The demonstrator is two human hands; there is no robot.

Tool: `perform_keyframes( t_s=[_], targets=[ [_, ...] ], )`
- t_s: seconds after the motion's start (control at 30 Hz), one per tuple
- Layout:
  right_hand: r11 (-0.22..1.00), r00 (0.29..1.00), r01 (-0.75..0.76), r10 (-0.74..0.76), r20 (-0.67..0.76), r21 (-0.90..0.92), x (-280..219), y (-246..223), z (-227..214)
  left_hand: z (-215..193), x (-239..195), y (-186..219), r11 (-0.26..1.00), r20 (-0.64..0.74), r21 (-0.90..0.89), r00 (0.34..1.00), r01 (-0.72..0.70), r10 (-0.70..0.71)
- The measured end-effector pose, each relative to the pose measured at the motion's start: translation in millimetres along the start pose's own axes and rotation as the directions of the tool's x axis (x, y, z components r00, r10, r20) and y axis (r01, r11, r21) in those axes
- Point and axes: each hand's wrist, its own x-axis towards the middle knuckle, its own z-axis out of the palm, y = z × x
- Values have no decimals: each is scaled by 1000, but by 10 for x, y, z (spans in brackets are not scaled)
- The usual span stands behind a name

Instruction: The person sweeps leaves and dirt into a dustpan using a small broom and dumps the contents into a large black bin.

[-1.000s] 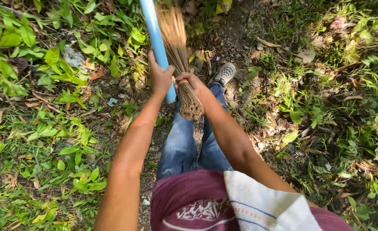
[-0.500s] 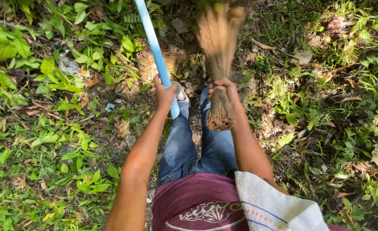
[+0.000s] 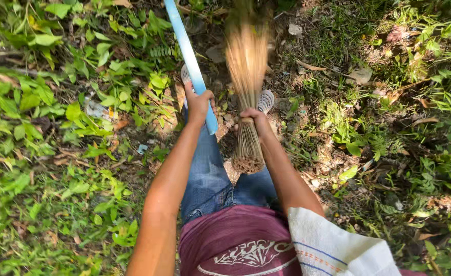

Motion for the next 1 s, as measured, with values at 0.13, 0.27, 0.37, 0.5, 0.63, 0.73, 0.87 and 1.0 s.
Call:
perform_keyframes(
  t_s=[0.13,0.27,0.37,0.5,0.63,0.73,0.87,1.0],
  targets=[
    [989,967,42,-75,242,139,671,-521,931,-129,507,334,999,28,45,999,-29,27],
    [939,851,261,-333,405,225,1793,-1185,1469,-385,1180,704,973,-4,232,1000,7,-6],
    [911,783,-55,-214,584,408,2137,-1657,1285,-705,1566,1020,941,16,328,995,86,-97],
    [539,495,585,-829,259,606,1701,-1186,185,-800,1810,1297,911,89,404,988,81,-127],
    [598,896,382,-427,-123,705,876,-591,298,-651,1672,1345,892,125,408,956,196,-267],
    [731,823,567,-490,-287,380,599,-245,850,-415,1548,1263,868,171,465,944,176,-283],
    [687,807,447,-586,72,573,1061,-346,1037,-252,1527,1097,823,199,536,920,187,-339],
    [605,808,510,-580,-99,611,1259,-757,607,-183,1564,1082,823,233,528,897,209,-377]
  ],
)
